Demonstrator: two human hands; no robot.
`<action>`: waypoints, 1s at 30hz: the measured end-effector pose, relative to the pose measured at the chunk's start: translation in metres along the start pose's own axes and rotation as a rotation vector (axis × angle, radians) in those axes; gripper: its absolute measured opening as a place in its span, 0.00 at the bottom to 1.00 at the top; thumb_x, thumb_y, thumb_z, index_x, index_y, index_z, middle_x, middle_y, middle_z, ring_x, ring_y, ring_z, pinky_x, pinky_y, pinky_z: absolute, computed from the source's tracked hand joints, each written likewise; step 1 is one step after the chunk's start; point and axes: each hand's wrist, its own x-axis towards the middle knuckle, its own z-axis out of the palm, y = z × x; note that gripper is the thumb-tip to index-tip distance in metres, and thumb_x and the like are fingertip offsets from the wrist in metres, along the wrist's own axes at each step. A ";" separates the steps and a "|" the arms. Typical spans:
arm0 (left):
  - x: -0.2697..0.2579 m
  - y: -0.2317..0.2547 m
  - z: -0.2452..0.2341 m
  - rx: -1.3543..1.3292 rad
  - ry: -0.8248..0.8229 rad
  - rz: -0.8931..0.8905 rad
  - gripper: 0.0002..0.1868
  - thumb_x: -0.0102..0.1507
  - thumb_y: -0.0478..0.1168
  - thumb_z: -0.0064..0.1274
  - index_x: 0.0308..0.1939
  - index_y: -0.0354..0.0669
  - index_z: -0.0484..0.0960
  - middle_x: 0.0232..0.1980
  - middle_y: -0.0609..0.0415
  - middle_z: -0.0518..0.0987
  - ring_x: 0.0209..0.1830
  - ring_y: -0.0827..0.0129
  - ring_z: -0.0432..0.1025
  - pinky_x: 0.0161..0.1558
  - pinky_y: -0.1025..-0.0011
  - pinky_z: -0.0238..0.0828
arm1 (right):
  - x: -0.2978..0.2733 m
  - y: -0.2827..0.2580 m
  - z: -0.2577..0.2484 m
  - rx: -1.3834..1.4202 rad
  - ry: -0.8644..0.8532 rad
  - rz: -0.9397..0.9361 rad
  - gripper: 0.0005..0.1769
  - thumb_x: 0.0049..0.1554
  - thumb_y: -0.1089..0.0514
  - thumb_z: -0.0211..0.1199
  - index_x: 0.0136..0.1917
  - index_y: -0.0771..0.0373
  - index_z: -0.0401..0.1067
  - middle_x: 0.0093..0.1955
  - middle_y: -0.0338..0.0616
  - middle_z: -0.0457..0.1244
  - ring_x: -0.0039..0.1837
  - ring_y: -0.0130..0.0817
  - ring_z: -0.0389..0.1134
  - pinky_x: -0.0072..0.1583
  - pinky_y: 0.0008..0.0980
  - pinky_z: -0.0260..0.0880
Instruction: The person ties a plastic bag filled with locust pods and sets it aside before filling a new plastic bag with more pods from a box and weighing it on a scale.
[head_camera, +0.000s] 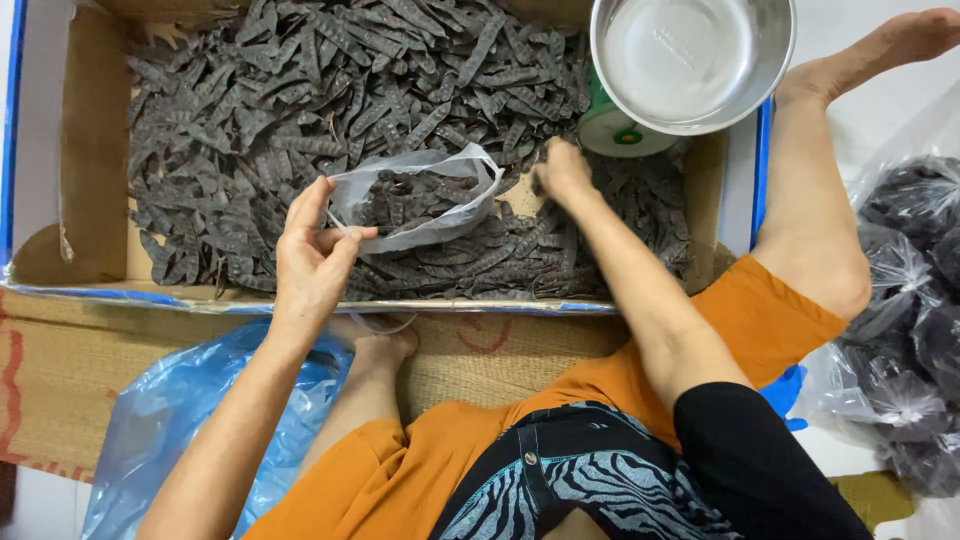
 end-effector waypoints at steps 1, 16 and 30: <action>-0.001 0.000 0.000 -0.002 0.001 -0.003 0.36 0.65 0.23 0.48 0.77 0.28 0.57 0.77 0.41 0.60 0.54 0.59 0.81 0.52 0.74 0.77 | -0.004 -0.013 0.004 -0.063 -0.021 0.052 0.36 0.46 0.49 0.78 0.61 0.66 0.66 0.61 0.61 0.62 0.59 0.58 0.67 0.57 0.50 0.69; -0.004 -0.005 -0.004 -0.046 0.000 -0.012 0.36 0.66 0.23 0.48 0.78 0.30 0.57 0.78 0.43 0.60 0.54 0.59 0.80 0.54 0.73 0.77 | -0.004 0.008 0.001 -0.102 -0.195 -0.014 0.11 0.55 0.55 0.67 0.51 0.57 0.77 0.53 0.61 0.67 0.57 0.62 0.68 0.58 0.53 0.69; -0.001 -0.003 -0.002 0.017 -0.006 -0.037 0.36 0.65 0.23 0.47 0.78 0.29 0.57 0.78 0.41 0.60 0.54 0.59 0.80 0.53 0.73 0.76 | -0.044 -0.024 -0.040 -0.468 -0.213 -0.416 0.60 0.34 0.52 0.84 0.76 0.49 0.57 0.76 0.55 0.48 0.72 0.62 0.51 0.63 0.56 0.64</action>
